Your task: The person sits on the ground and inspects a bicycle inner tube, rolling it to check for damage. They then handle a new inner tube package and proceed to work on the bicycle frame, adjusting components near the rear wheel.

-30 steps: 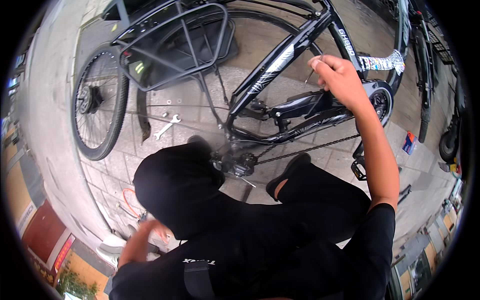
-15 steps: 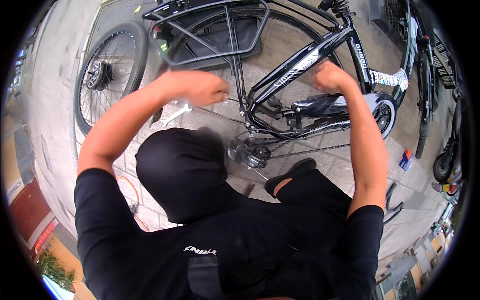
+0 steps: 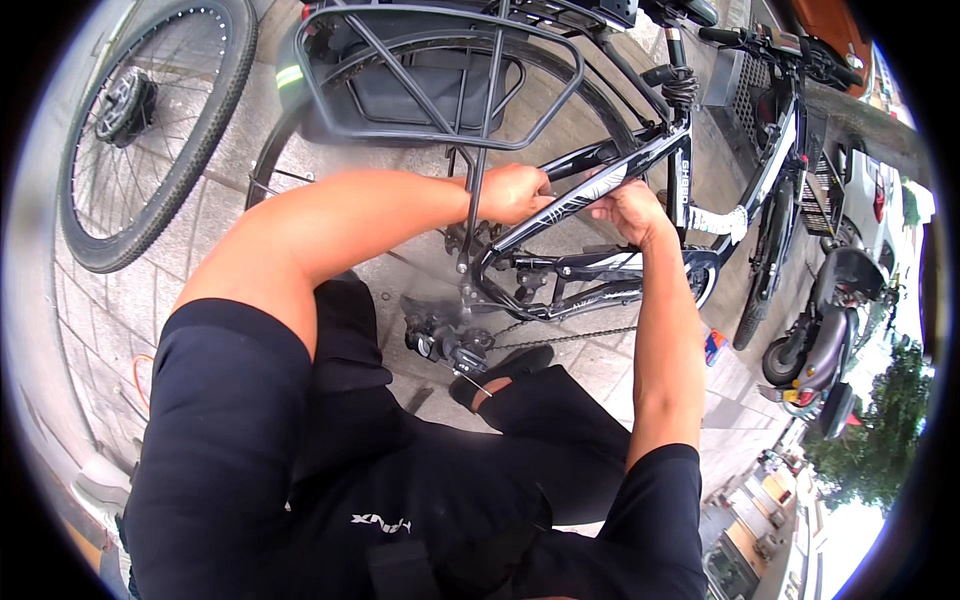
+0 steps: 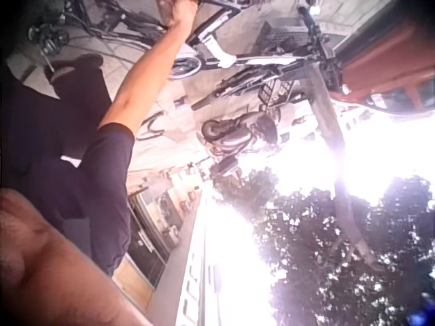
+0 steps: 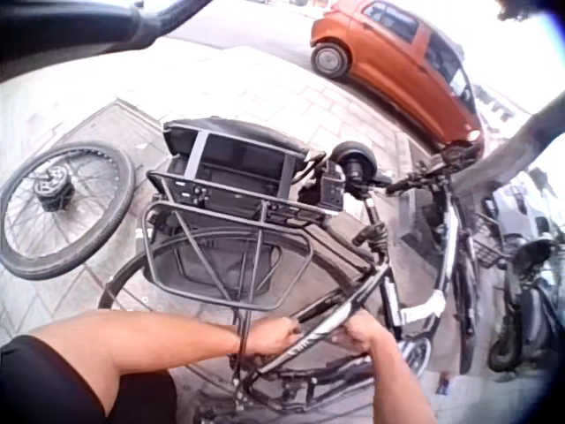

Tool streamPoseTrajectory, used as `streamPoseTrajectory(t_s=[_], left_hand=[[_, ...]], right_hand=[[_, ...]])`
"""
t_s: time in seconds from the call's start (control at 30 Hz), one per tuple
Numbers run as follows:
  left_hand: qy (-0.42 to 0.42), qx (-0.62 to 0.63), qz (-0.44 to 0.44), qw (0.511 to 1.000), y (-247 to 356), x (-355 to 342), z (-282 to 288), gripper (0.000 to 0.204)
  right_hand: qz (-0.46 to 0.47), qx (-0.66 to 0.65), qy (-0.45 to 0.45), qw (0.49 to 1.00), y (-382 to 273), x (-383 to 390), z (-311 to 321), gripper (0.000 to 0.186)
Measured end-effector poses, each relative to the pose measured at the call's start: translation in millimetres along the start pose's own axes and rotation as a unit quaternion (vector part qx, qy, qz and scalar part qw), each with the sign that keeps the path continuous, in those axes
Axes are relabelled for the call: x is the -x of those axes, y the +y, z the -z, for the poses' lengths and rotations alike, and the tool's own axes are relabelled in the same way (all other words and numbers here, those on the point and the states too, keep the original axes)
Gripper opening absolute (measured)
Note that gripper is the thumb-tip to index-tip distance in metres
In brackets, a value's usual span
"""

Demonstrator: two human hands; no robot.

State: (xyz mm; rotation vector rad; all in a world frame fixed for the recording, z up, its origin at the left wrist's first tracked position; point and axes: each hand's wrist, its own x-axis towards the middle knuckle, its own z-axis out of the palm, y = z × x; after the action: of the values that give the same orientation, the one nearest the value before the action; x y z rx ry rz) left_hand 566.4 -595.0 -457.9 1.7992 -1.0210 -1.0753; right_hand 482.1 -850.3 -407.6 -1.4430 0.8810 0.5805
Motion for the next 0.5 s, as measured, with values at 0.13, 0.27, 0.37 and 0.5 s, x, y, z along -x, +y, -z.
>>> streamPoseTrajectory(t_s=[0.13, 0.27, 0.37, 0.5], left_hand=[[0.047, 0.103, -0.022, 0.993, 1, -15, -12, 0.036], [0.056, 0.119, -0.065, 0.989, 1, -23, -12, 0.036], [0.042, 0.141, -0.040, 0.988, 4, -28, -13, 0.035], [0.040, 0.118, -0.049, 0.991, 2, -26, -16, 0.034]], right_hand=[[0.002, -0.080, -0.001, 0.997, 1, 4, 5, 0.019], [0.010, -0.100, 0.026, 0.995, 12, -4, 3, 0.019], [0.028, -0.093, 0.050, 0.994, 12, 0, 2, 0.017], [0.036, -0.084, 0.049, 0.995, 13, 0, 4, 0.016]])
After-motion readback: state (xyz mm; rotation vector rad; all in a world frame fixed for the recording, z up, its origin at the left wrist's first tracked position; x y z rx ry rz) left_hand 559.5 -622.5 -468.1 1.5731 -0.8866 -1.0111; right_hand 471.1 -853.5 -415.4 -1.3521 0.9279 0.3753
